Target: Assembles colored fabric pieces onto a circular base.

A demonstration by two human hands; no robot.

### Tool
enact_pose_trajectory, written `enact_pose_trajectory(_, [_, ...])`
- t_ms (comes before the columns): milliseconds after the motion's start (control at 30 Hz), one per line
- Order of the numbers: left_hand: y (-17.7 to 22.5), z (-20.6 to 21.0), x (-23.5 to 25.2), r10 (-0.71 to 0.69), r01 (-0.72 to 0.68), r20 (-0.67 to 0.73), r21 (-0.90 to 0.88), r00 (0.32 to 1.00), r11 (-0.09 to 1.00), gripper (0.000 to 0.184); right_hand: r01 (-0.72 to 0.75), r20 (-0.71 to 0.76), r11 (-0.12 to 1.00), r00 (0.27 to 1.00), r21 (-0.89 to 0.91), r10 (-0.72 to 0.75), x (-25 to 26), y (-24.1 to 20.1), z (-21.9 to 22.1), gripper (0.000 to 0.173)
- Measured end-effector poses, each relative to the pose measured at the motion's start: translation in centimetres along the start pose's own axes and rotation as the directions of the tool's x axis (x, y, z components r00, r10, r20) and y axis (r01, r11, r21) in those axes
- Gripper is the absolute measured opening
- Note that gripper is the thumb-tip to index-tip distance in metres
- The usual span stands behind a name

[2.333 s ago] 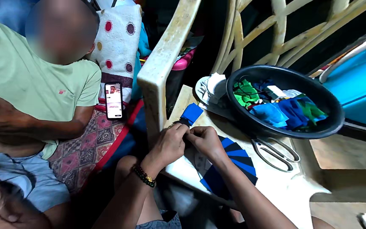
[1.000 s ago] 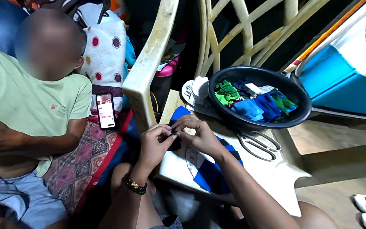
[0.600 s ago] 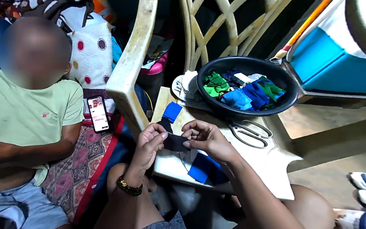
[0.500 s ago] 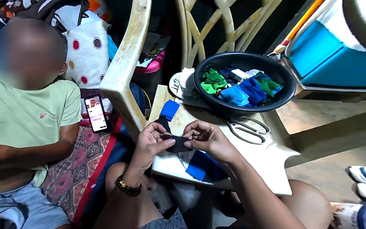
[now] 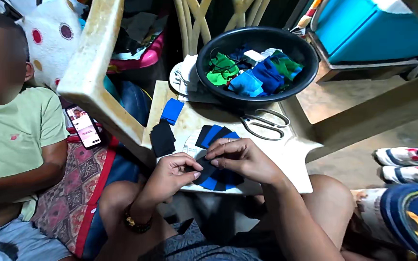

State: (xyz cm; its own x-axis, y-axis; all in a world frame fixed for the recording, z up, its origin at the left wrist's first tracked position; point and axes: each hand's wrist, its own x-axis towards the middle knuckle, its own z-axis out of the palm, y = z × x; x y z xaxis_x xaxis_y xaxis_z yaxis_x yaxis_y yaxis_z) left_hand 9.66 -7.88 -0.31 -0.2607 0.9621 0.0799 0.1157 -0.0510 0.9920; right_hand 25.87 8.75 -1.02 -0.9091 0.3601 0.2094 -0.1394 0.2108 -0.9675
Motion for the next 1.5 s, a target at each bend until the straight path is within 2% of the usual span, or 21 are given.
enact_pose_trajectory(100, [0.1,0.8,0.1,-0.203,0.202,0.02,0.038,0.979,0.979,0.01,-0.041,-0.034,0.986,0.999,-0.164,0.036,-0.5,0.4,0.0,0.008])
enact_pose_trajectory(200, [0.2,1.4,0.2,-0.281,0.278,-0.006,0.173,0.96,0.945,0.009,-0.027,-0.029,0.951,0.999,-0.308,0.019,-0.7,1.0,0.2,0.011])
enact_pose_trajectory(433, [-0.4,1.8,0.1,-0.205,0.211,-0.056,0.355,0.977,0.911,0.009,0.006,-0.054,0.893,0.998,-0.451,-0.034,-0.6,1.4,0.7,0.008])
enact_pose_trajectory(933, [-1.2,1.9,-0.2,-0.075,0.109,-0.087,0.511,0.993,0.852,0.011,0.027,-0.049,0.887,0.997,-0.461,-0.056,-0.4,2.0,0.7,0.008])
enact_pose_trajectory(1033, [-0.6,1.5,-0.1,-0.111,0.132,-0.071,0.476,0.991,0.869,0.013,0.029,-0.05,0.884,0.997,-0.466,-0.059,-0.4,2.1,0.7,0.007])
enact_pose_trajectory(1200, [0.7,0.3,-0.1,-0.267,0.275,-0.068,0.315,0.961,0.908,0.023,0.031,-0.045,0.882,0.997,-0.47,-0.059,-0.4,2.1,0.7,0.011])
enact_pose_trajectory(1400, [0.4,0.4,0.0,-0.247,0.265,-0.099,0.317,0.964,0.911,0.017,0.035,-0.034,0.885,0.998,-0.465,-0.058,-0.4,2.2,0.5,0.012])
enact_pose_trajectory(1500, [0.2,0.7,0.0,-0.249,0.281,-0.134,0.375,0.959,0.883,0.021,0.041,-0.029,0.885,0.998,-0.465,-0.061,-0.4,2.2,0.5,0.012])
